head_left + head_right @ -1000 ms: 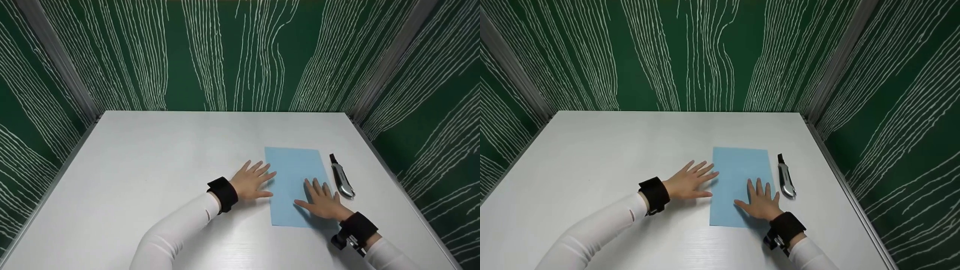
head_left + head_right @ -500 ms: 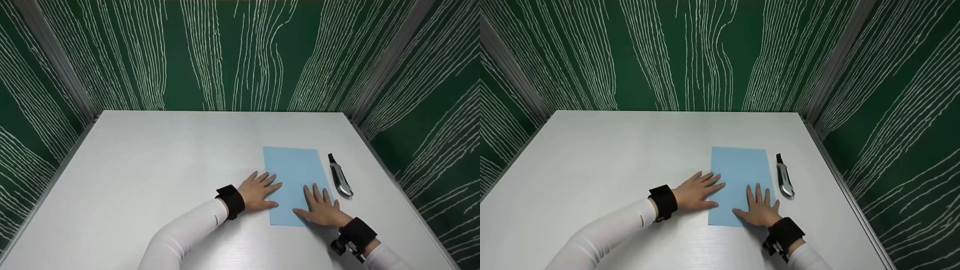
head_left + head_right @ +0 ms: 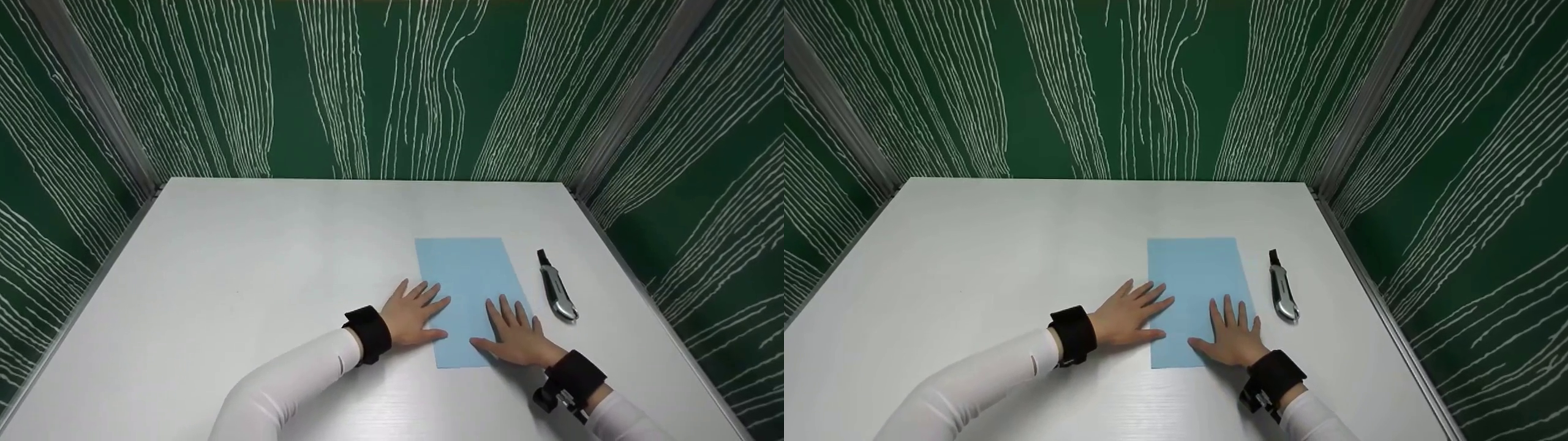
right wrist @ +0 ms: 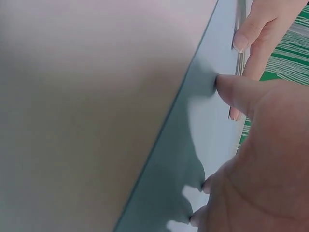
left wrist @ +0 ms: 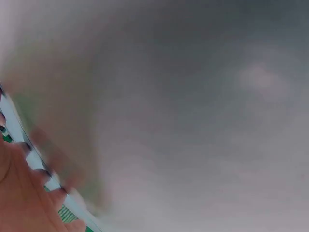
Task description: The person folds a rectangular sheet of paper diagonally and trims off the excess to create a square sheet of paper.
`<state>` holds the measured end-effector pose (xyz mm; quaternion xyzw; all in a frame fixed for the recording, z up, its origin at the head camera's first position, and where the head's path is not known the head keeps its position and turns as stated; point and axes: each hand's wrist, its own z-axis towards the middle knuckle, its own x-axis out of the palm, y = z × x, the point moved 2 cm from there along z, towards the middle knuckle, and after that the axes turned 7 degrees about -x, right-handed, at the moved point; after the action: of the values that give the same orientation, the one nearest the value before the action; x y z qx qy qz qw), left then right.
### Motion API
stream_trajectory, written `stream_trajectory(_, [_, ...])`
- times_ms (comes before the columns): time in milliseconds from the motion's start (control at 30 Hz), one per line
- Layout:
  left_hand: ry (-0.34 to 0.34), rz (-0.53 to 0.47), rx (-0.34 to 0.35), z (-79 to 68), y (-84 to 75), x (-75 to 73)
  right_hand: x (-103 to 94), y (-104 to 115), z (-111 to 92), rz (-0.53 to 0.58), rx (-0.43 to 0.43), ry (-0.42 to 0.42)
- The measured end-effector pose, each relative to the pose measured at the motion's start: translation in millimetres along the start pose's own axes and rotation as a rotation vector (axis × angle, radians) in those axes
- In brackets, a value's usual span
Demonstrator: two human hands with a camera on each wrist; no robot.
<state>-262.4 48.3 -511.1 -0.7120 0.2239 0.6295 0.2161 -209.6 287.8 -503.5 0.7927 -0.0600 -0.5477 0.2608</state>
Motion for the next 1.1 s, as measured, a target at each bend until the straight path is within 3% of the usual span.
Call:
stream_trajectory(200, [0.033,0.004,-0.147,-15.2,0.7,1.4,3.2,17,7,-0.037,-0.056,-0.006])
stream_trajectory(433, [0.025,0.141,-0.277,-33.2,-2.4,-5.0,10.0,36,18,-0.048,-0.098,-0.014])
stream_trajectory(767, [0.013,0.346,-0.336,-47.4,-4.0,-16.3,21.2,55,31,-0.086,-0.136,-0.019])
stream_trajectory(900, [0.016,0.297,-0.312,-47.0,7.1,-19.8,23.5,61,37,-0.107,-0.169,-0.013])
stream_trajectory(1100, [0.092,0.047,-0.229,-47.8,35.4,-16.8,28.0,67,43,-0.099,-0.243,0.012])
